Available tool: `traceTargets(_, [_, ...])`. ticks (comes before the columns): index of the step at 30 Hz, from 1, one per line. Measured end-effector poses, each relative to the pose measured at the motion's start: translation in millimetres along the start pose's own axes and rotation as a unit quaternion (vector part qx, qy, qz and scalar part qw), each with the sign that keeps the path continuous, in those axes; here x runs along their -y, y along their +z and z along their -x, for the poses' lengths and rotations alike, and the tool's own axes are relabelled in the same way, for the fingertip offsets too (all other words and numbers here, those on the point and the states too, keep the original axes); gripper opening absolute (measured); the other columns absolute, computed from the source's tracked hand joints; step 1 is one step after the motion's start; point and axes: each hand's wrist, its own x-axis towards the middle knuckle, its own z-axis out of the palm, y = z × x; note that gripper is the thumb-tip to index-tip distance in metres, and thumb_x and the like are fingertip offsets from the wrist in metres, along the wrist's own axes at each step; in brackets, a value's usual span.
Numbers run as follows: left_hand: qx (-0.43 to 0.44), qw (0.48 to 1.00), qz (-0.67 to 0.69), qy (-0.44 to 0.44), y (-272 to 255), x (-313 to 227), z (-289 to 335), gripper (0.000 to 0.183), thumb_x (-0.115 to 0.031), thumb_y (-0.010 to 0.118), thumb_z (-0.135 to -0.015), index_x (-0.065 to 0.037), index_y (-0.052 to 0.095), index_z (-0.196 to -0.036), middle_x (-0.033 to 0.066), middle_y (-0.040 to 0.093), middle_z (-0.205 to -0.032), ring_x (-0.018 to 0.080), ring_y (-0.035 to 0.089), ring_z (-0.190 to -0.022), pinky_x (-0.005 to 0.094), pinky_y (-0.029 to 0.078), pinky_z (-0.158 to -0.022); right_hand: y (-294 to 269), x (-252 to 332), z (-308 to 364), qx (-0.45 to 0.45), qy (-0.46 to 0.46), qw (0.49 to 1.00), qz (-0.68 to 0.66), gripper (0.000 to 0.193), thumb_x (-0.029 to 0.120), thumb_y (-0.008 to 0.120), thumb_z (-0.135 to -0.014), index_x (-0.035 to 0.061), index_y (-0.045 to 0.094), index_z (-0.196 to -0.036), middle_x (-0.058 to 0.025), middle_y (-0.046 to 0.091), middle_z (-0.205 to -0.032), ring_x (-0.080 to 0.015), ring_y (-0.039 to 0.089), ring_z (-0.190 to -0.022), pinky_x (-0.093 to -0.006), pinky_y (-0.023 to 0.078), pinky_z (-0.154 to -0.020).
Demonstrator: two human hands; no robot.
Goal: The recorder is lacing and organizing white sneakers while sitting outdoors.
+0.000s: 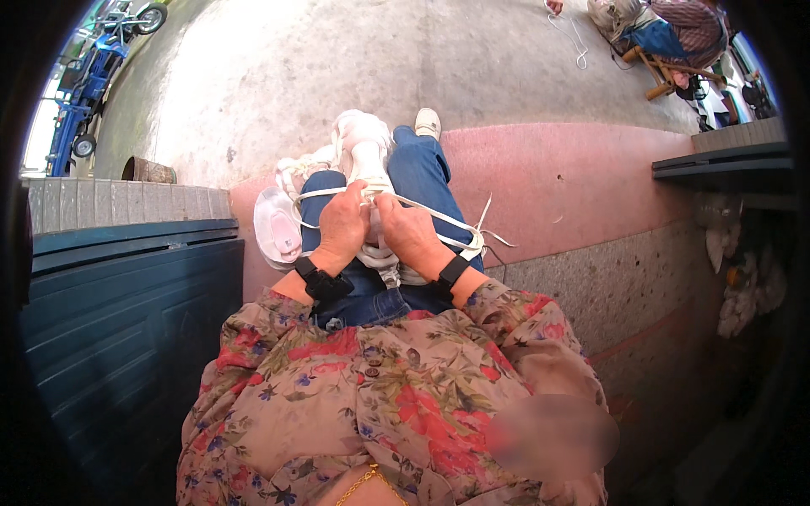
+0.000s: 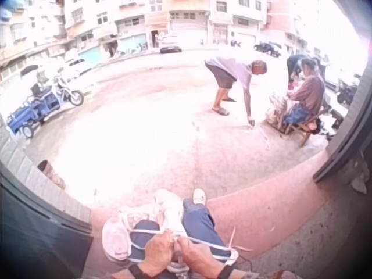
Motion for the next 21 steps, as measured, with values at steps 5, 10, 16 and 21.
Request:
traceTargets(5, [-0.025,0.992,0.109,-0.063,6.4,0.8,-5.3,0.029,-0.007,0.056,-0.072,-0.001,0.054,-0.100,0.0175,0.060,-0.071,0.0309,0.060,-0.067,0.0374,0.045,-0.060,6.1,-6.1,-7.9,-0.068,-0.001,0.997,-0.045,0.019,0.007,0.052,-0.076,0.0048,0.049,-0.095,-0.0148,0.057,-0.080,-0.0307,0.058,-0.070,-0.0387,0.046,-0.058])
traceTargets(10, [-0.009,0.982,0.172,-0.072,-1.0,1.0,-9.0,0.030,-0.005,0.059,-0.071,0.000,0.053,-0.100,0.0161,0.060,-0.069,0.0311,0.059,-0.065,0.0377,0.045,-0.060,2.9,-3.9,-17.5,-0.106,0.090,0.968,-0.208,0.012,0.008,0.052,-0.079,0.0026,0.054,-0.089,-0.0172,0.058,-0.082,-0.0348,0.057,-0.076,-0.0385,0.046,-0.065])
traceTargets(16, [-0.038,0.990,-0.015,0.137,-16.0,-6.5,-5.4,0.027,-0.010,0.061,-0.071,0.000,0.055,-0.096,0.0138,0.059,-0.067,0.0335,0.058,-0.064,0.0407,0.046,-0.060,-21.0,-5.6,-25.3,-0.131,0.189,0.937,-0.263,0.015,0.007,0.051,-0.079,-0.0007,0.056,-0.091,-0.0180,0.060,-0.081,-0.0287,0.060,-0.075,-0.0337,0.046,-0.065])
traceTargets(21, [0.119,0.992,0.009,0.047,-14.0,-22.4,-42.3,0.023,-0.020,0.049,-0.081,-0.003,0.060,-0.069,0.0182,0.057,-0.065,0.0362,0.056,-0.066,0.0451,0.043,-0.058,-55.1,-8.0,-37.9,-0.042,0.277,0.824,-0.492,0.018,0.015,0.050,-0.084,-0.0014,0.054,-0.091,-0.0049,0.056,-0.070,-0.0120,0.052,-0.065,-0.0266,0.044,-0.061])
